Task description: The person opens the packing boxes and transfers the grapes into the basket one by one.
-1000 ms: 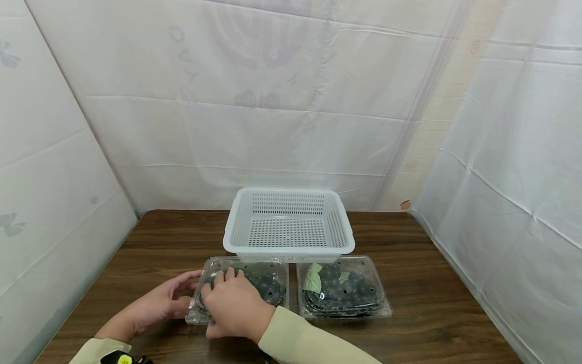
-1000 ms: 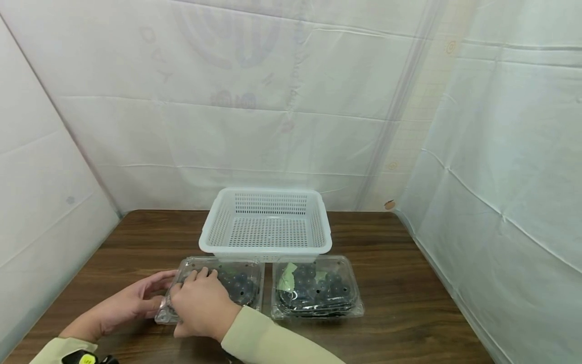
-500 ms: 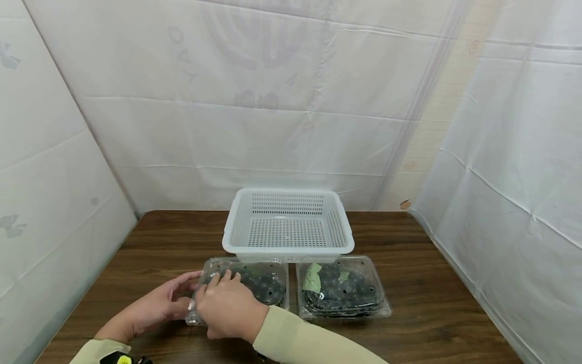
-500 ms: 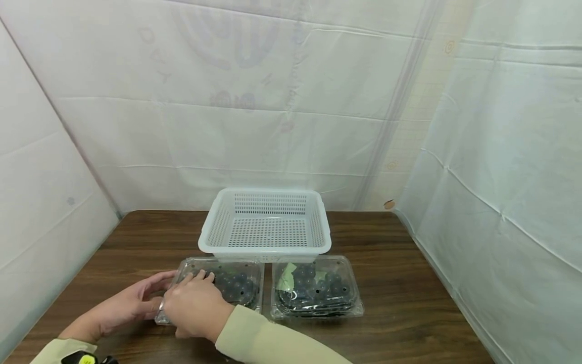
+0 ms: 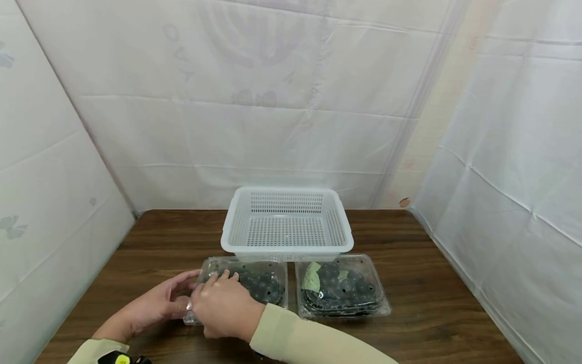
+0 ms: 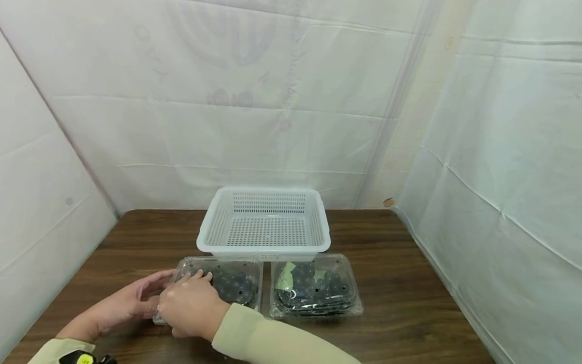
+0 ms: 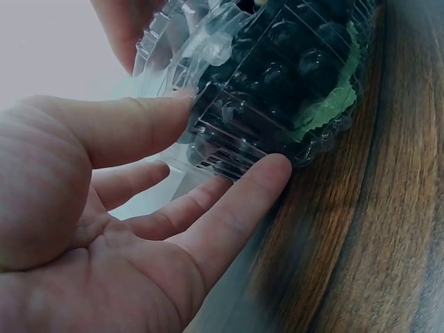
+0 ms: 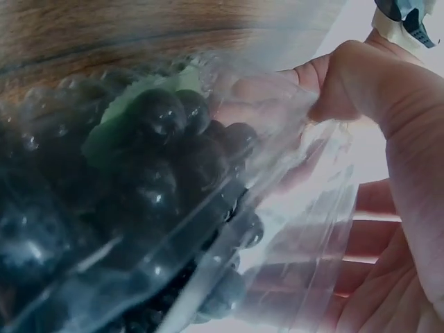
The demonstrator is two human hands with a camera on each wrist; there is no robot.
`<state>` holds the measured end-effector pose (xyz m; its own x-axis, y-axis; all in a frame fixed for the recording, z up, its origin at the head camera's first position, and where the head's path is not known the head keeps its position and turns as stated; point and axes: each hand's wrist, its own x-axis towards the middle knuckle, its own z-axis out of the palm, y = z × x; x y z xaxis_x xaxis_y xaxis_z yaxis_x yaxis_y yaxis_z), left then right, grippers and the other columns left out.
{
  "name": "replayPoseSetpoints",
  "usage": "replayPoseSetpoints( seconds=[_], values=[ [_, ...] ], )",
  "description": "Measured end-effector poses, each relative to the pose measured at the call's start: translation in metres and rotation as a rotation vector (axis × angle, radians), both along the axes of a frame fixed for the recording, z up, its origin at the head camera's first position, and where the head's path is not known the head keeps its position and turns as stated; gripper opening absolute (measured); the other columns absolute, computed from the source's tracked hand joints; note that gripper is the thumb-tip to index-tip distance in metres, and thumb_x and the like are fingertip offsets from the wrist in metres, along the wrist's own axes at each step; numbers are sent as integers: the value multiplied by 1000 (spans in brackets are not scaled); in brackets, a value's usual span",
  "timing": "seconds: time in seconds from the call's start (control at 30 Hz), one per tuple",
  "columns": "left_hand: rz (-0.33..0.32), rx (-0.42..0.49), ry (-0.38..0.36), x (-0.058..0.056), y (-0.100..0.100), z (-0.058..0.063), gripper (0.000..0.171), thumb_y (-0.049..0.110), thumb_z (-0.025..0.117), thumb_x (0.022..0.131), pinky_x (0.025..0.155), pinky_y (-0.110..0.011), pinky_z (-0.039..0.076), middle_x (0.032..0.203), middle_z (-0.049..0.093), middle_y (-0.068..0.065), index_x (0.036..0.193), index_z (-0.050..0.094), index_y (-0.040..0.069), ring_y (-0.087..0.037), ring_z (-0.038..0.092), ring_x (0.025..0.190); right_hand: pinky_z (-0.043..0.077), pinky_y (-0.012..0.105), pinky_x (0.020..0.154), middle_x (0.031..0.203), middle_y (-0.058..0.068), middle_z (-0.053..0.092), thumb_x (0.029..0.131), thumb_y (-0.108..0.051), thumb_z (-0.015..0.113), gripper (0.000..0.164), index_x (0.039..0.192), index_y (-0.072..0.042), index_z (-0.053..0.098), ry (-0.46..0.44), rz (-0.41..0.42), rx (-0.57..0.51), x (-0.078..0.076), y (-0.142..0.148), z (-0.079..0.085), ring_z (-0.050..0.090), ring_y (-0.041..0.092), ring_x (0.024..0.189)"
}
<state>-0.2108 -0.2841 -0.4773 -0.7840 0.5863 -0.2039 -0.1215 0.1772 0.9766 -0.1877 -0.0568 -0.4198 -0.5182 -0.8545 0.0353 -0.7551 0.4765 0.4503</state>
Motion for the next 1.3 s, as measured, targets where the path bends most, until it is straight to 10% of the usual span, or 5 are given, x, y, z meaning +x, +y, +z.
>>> replayPoseSetpoints(
  seconds=[0.47,1.3],
  values=[
    [-12,21,5,1,1,2,89,4,64,98,93,-33,60,152,29,-36,161,2,-4,-19,63,121,63,49,87,135,8,67,89,-59,68,61,137,-21,64,-178,-60,31,-2,-9,7,70,36,114],
    [-2,3,10,0,2,5,93,4,68,95,92,-36,61,154,25,-40,162,3,-3,-21,63,122,63,48,86,106,-11,72,87,-53,72,32,106,-27,69,-216,-16,-37,-9,-6,10,73,20,101]
  ],
)
